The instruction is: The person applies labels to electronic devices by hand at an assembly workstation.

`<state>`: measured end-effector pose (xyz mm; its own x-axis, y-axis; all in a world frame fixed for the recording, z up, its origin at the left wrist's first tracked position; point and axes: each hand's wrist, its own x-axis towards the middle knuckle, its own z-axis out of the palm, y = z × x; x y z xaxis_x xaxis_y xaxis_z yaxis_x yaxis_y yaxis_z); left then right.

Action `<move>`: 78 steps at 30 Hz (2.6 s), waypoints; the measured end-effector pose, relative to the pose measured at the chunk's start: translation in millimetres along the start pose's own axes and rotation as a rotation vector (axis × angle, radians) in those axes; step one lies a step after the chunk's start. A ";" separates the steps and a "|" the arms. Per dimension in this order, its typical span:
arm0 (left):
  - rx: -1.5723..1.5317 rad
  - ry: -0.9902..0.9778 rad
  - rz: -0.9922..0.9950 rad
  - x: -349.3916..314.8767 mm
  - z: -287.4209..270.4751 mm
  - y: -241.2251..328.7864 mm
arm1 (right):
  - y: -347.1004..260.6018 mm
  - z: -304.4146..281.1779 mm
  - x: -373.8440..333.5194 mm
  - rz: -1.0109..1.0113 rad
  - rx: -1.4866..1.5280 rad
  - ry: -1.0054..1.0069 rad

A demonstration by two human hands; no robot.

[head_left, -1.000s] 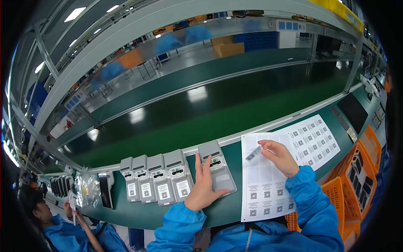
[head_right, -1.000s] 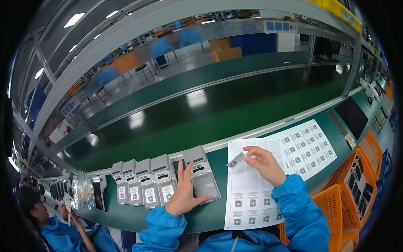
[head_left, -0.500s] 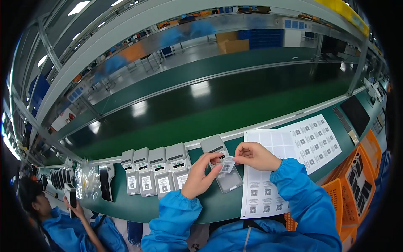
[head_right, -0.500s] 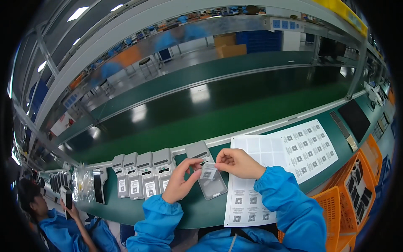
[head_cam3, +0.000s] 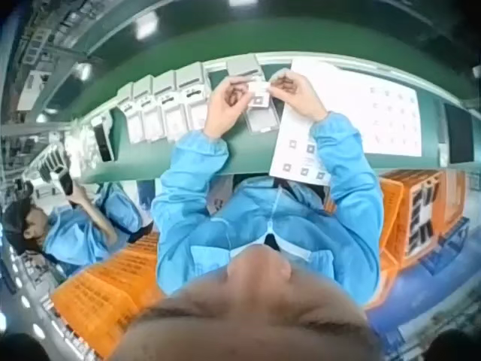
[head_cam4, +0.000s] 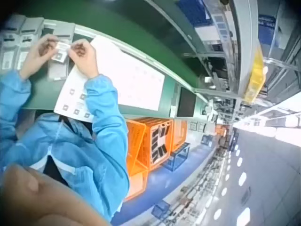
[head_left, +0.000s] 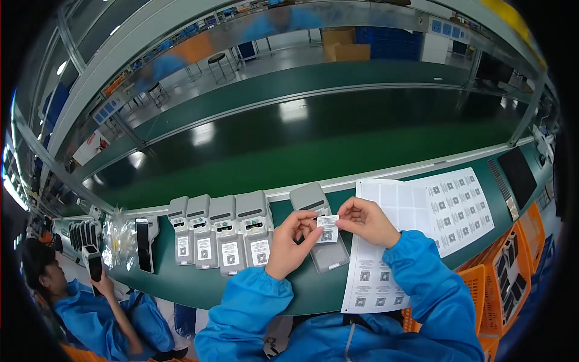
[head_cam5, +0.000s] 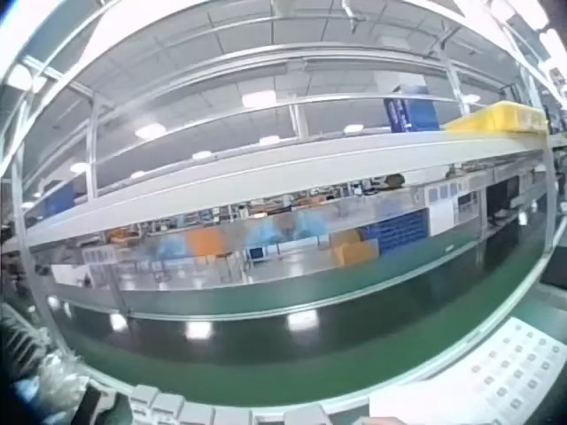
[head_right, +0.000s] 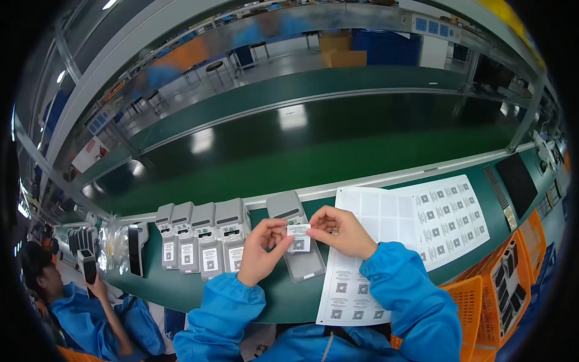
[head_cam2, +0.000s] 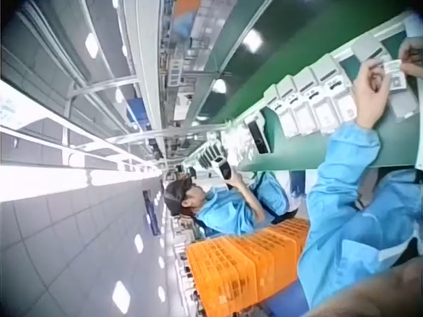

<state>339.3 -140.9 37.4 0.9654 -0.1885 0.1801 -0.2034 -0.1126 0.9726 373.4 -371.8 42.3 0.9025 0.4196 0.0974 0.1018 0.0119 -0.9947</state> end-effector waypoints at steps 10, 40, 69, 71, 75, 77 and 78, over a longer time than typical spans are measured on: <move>0.765 -0.364 0.330 -9.1 -1.0 20.7 | 5.8 -12.4 -3.0 0.023 0.194 0.180; 0.379 -0.051 0.260 -7.0 -16.9 7.9 | 16.5 22.7 -20.9 -0.150 -0.169 0.143; 0.322 0.007 0.164 -6.0 -19.4 6.6 | 15.7 22.8 -17.6 -0.211 -0.155 0.147; 0.314 0.007 0.160 -6.0 -19.2 6.5 | 17.0 21.6 -17.5 -0.210 -0.179 0.136; 0.339 0.011 0.169 -6.8 -18.5 7.2 | 16.9 21.9 -17.1 -0.214 -0.179 0.136; 0.331 0.007 0.157 -7.8 -18.9 5.3 | 17.3 22.7 -18.3 -0.200 -0.191 0.136; 0.331 0.008 0.158 -8.3 -18.5 5.5 | 17.9 22.9 -18.8 -0.202 -0.192 0.136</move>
<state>333.2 -122.0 44.0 0.9187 -0.2216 0.3268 -0.3909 -0.3923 0.8327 348.6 -358.7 22.0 0.9024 0.3009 0.3085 0.3503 -0.0950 -0.9318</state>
